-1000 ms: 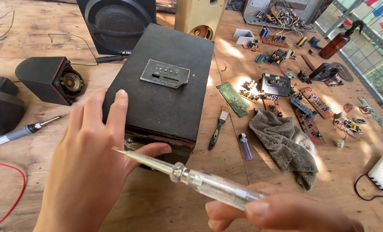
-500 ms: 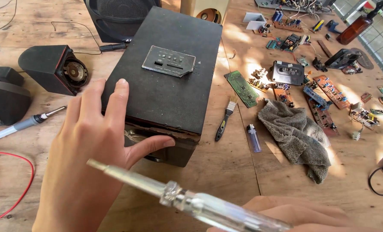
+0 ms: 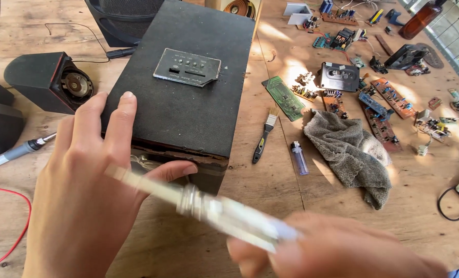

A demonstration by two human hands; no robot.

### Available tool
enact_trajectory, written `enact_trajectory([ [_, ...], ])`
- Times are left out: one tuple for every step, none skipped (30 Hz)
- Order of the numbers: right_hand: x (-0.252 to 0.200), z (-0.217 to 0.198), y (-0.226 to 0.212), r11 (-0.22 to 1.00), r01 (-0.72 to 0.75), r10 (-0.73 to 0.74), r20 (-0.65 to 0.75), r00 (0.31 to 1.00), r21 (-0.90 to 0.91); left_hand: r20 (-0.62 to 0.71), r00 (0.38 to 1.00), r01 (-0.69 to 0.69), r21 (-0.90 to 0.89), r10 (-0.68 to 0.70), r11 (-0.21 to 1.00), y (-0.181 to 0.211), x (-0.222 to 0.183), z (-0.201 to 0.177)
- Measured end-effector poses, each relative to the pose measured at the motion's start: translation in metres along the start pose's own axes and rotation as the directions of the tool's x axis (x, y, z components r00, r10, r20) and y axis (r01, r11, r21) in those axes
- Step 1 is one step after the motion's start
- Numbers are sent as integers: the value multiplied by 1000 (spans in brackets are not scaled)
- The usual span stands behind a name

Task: Assembling and adjusting the front panel of a speaker box using a screwdriver

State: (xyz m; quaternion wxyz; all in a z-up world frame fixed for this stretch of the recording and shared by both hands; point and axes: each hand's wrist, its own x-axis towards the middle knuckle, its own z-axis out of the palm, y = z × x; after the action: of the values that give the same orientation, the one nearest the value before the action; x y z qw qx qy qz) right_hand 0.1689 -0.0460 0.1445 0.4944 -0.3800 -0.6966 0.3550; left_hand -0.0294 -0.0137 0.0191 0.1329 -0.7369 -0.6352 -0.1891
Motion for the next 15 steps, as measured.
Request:
enact_trajectory([
  [-24, -6, 18, 1000, 11, -11, 0, 1000, -11, -10, 1000, -1, -3, 1, 1000, 0, 0, 1],
  [-49, -13, 35, 1000, 22, -22, 0, 1000, -23, 8, 1000, 5, 22, -5, 1000, 0, 0, 1],
  [-75, -20, 51, 999, 39, -39, 2, 999, -24, 22, 1000, 13, 58, -15, 998, -2, 0, 0],
  [-72, -23, 68, 998, 54, -54, 1, 999, -21, 9, 1000, 15, 66, -16, 998, -2, 2, 2],
  [-69, -26, 84, 975, 202, -198, -49, 979, 96, -29, 1000, -3, 27, 4, 1000, -1, 2, 3],
  [-66, -29, 100, 916, 344, -326, -119, 938, 205, -69, 997, -24, -10, 23, 1000, -1, 1, 5],
  [-58, -22, 98, 914, 346, -329, -110, 938, 213, -71, 997, -12, -5, 12, 1000, -1, 1, 5],
  [-51, -15, 96, 950, 311, -299, -262, 918, 3, -82, 996, -31, -30, 28, 999, -1, 1, 5],
  [-44, -8, 95, 955, 228, -289, -410, 865, -192, -94, 995, -50, -55, 45, 997, -1, 1, 6],
  [-38, -6, 90, 954, 235, -292, -402, 868, -185, -97, 995, -40, -49, 35, 998, -1, 1, 6],
  [-32, -5, 84, 954, 143, -238, -374, 897, -265, -88, 996, -36, -57, 31, 998, -1, 2, 7],
  [-26, -3, 79, 937, 52, -179, -350, 919, -345, -79, 997, -32, -65, 26, 997, -1, 2, 8],
  [-25, 0, 80, 938, 57, -183, -347, 920, -343, -83, 996, -28, -62, 23, 998, 0, 2, 7],
  [-25, 2, 80, 940, 69, -203, -385, 900, -334, -68, 998, -15, -75, 10, 997, 0, 3, 7],
  [-25, 5, 80, 942, 77, -219, -423, 879, -327, -51, 999, -2, -90, -2, 996, 1, 3, 7],
])
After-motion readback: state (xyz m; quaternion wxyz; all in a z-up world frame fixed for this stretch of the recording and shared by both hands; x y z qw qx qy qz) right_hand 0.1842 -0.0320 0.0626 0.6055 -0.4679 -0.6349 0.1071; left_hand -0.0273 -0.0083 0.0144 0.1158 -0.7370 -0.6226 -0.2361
